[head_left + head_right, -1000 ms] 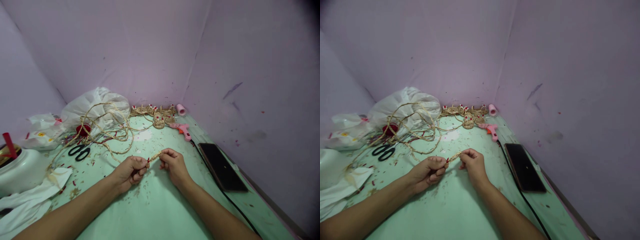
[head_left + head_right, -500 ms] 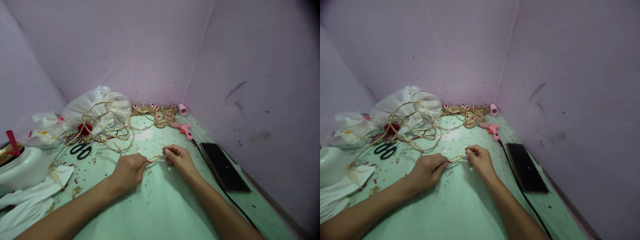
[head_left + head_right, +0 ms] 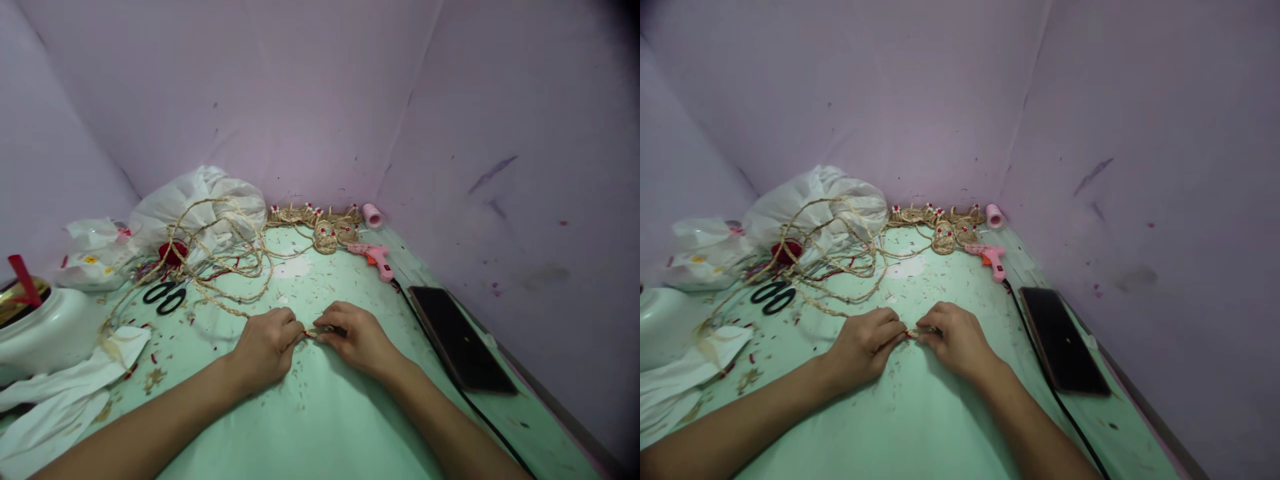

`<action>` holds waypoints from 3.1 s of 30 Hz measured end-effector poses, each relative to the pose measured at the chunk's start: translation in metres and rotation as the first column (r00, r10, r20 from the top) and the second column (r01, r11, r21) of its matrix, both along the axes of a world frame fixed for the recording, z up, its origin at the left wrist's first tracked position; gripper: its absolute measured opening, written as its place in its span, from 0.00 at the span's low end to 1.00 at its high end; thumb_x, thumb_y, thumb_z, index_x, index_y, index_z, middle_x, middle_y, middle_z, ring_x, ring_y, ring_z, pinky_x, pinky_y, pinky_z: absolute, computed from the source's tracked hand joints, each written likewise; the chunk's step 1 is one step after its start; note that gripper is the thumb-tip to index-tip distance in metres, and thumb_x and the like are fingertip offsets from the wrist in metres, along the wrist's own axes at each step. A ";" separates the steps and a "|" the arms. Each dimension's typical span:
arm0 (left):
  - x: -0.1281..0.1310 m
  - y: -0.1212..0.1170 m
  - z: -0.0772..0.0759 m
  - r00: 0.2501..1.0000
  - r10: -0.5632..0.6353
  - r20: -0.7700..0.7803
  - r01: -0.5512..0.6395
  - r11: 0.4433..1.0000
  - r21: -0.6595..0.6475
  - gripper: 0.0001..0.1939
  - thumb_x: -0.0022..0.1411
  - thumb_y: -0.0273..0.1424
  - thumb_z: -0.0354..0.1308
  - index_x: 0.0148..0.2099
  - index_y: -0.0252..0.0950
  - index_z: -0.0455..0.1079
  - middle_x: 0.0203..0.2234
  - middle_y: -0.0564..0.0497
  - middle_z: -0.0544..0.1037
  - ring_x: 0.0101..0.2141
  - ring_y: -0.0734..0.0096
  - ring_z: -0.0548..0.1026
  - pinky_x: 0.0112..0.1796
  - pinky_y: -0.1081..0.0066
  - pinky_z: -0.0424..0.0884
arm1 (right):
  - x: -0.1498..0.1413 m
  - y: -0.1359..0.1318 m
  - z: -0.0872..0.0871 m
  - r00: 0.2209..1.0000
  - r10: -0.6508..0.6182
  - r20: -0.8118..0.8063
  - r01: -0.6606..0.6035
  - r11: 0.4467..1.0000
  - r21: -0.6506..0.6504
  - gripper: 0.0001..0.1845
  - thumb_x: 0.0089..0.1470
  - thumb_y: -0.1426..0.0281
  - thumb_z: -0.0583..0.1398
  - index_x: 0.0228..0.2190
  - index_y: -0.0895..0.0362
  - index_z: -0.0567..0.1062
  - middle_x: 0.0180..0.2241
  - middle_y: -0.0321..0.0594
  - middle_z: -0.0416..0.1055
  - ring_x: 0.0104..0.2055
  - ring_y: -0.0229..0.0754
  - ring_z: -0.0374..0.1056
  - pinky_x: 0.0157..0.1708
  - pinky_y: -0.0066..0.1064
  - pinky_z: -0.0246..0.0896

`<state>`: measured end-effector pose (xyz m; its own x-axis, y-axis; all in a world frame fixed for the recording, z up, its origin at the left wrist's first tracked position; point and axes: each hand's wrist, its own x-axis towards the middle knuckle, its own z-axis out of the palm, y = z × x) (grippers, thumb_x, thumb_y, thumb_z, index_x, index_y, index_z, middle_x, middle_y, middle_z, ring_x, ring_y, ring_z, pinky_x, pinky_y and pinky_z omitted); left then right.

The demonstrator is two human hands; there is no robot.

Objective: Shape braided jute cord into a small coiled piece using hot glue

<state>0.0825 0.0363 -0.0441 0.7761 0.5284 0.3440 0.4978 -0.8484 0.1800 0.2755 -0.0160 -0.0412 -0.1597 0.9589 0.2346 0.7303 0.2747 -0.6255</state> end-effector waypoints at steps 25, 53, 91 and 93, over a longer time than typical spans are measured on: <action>0.006 0.002 -0.003 0.992 0.024 0.124 -0.001 0.984 -0.178 0.11 0.59 0.24 0.48 0.32 0.34 0.72 0.26 0.47 0.70 0.33 0.65 0.66 0.36 0.63 0.63 | 0.001 0.000 0.001 0.988 0.034 0.150 -0.030 0.999 -0.032 0.07 0.53 0.72 0.59 0.32 0.53 0.77 0.31 0.36 0.72 0.36 0.39 0.66 0.34 0.29 0.59; 0.012 0.001 0.000 0.994 0.099 0.051 -0.086 0.975 -0.205 0.09 0.55 0.20 0.49 0.30 0.33 0.70 0.26 0.47 0.73 0.33 0.65 0.70 0.39 0.61 0.62 | 0.038 0.004 0.020 0.795 -0.592 -0.129 0.605 0.788 0.111 0.12 0.49 0.64 0.56 0.31 0.56 0.77 0.31 0.41 0.77 0.29 0.44 0.70 0.30 0.34 0.62; 0.006 0.000 0.000 0.981 0.049 0.186 0.000 0.966 -0.257 0.08 0.46 0.23 0.54 0.33 0.34 0.66 0.27 0.49 0.71 0.33 0.65 0.66 0.38 0.62 0.61 | -0.007 -0.006 0.009 0.996 0.014 0.086 -0.002 0.990 -0.139 0.09 0.50 0.74 0.59 0.36 0.54 0.74 0.34 0.39 0.69 0.38 0.42 0.64 0.36 0.33 0.59; 0.006 0.000 0.000 0.984 0.026 0.174 0.021 0.965 -0.261 0.04 0.49 0.26 0.56 0.31 0.35 0.66 0.28 0.49 0.71 0.33 0.65 0.66 0.38 0.61 0.61 | -0.007 -0.006 0.008 0.997 0.013 0.079 -0.002 0.990 -0.139 0.08 0.51 0.73 0.59 0.36 0.54 0.74 0.34 0.40 0.69 0.38 0.43 0.64 0.36 0.33 0.59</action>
